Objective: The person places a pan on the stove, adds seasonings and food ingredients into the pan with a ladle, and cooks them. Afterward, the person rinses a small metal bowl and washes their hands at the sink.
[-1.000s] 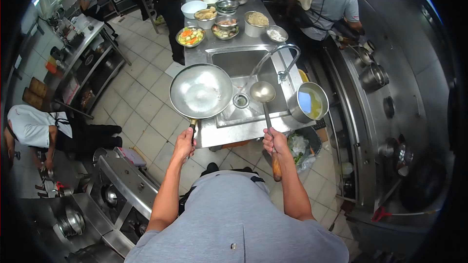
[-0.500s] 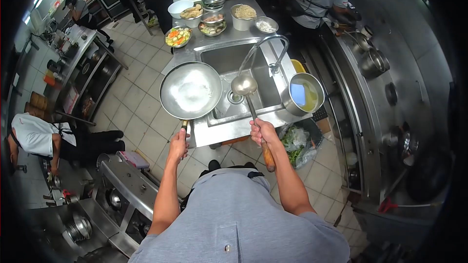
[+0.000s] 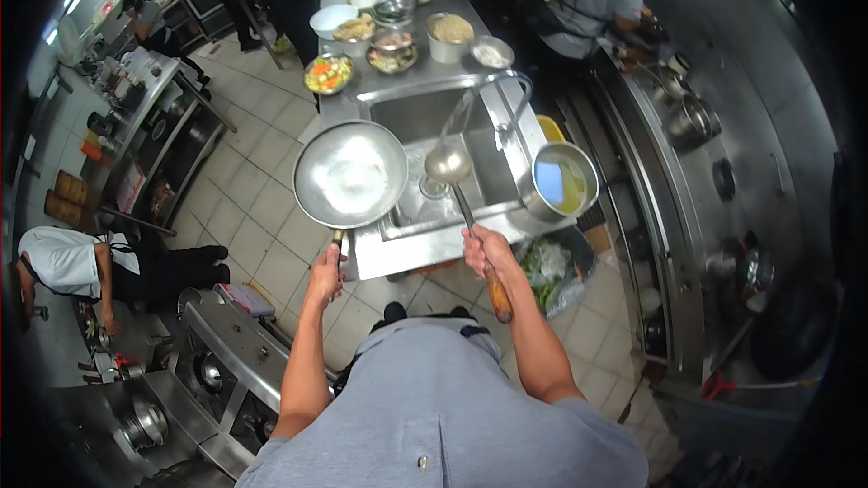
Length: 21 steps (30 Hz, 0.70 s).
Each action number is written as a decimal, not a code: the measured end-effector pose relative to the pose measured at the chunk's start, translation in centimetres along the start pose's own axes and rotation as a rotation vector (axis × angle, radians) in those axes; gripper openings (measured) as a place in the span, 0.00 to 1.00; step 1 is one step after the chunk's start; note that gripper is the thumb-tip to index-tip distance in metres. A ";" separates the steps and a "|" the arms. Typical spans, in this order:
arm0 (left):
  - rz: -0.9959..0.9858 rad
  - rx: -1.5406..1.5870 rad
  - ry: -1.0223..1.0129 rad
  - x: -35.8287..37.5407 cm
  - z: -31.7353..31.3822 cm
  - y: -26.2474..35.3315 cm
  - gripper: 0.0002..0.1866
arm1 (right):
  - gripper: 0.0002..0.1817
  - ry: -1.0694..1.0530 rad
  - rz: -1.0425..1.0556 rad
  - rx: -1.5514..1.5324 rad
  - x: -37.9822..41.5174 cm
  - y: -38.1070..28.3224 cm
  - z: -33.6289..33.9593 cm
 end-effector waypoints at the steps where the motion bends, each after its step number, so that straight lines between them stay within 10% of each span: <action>1: -0.020 0.015 0.019 -0.1 0.2 0.1 0.32 | 0.12 -0.011 -0.019 -0.009 -0.2 0.0 0.2; 16: -0.115 -0.100 0.023 0.7 0.7 0.0 0.35 | 0.15 -0.099 -0.077 0.248 4.2 -0.1 -5.1; 21: -0.137 -0.075 0.049 -0.3 0.5 -0.7 0.33 | 0.18 0.170 -0.015 0.349 5.9 -0.5 -8.1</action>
Point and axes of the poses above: each hand's wrist, its own x-axis away from the middle knuckle, its own z-axis out of the back of the hand, y = z × x, the point moved 3 cm from there along -x, towards the middle knuckle, and after that the axes turned 2 degrees about x, right-handed, at the moved point
